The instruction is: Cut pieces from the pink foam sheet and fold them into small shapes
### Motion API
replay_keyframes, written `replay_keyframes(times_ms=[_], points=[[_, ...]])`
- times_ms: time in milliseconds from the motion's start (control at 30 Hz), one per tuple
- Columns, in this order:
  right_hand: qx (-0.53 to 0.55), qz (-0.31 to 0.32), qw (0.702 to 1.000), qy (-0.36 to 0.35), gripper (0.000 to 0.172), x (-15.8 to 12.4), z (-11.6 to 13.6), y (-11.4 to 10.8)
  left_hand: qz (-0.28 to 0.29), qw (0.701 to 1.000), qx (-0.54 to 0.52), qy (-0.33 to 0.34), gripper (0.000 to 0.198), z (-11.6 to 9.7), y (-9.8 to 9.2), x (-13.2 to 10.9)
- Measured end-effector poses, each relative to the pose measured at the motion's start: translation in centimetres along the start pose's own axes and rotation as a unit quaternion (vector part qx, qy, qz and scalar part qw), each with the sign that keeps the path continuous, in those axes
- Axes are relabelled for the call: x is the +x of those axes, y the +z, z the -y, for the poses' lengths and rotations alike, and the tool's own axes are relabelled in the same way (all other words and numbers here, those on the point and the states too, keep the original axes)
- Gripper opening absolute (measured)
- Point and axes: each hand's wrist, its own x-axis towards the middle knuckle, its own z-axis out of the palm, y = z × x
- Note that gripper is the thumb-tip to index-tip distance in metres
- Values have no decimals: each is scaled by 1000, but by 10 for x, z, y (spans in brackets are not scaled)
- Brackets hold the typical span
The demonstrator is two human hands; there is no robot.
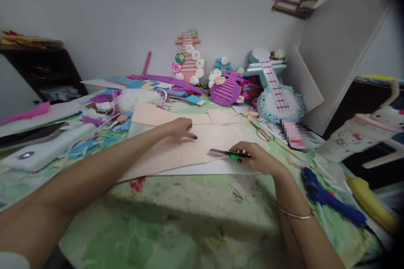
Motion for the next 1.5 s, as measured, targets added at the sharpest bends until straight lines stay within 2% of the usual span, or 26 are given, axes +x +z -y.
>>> replay_keyframes(times_ms=[100,233,333,467,567,667,733,867,1067,1200,1333,1500], points=[[-27,-13,999,-15,44,2,-3,3,13,1000,-7,-14,44,-5,8,-4],[-32,-6,999,-17,49,1,-1,3,36,998,-39,-24,28,-8,12,-1],[-32,3,999,-13,50,1,1,2,58,995,-76,-20,19,-9,10,-3],[-34,22,999,-19,50,1,1,2,92,986,-138,-7,24,-9,-1,-13],[-25,29,999,-19,49,-1,0,0,126,958,-258,-3,27,-10,-8,-23],[-8,24,1000,-17,47,-4,-1,-3,155,922,-352,-36,33,-12,-11,-31],[0,16,1000,-19,46,-4,-2,-4,161,915,-367,-49,35,-12,-10,-33],[-9,-16,1000,-7,45,0,-4,0,131,916,-375,-48,37,-8,-6,-34],[-47,-18,999,-12,43,12,5,14,209,848,-486,-16,38,-4,-6,-36],[-36,3,998,-47,45,14,18,16,237,825,-512,-9,36,-6,-8,-39],[-19,11,998,-65,51,11,24,13,221,836,-502,1,34,-4,-7,-39],[-17,18,998,-51,50,9,19,13,186,896,-402,37,31,0,-4,-36]])
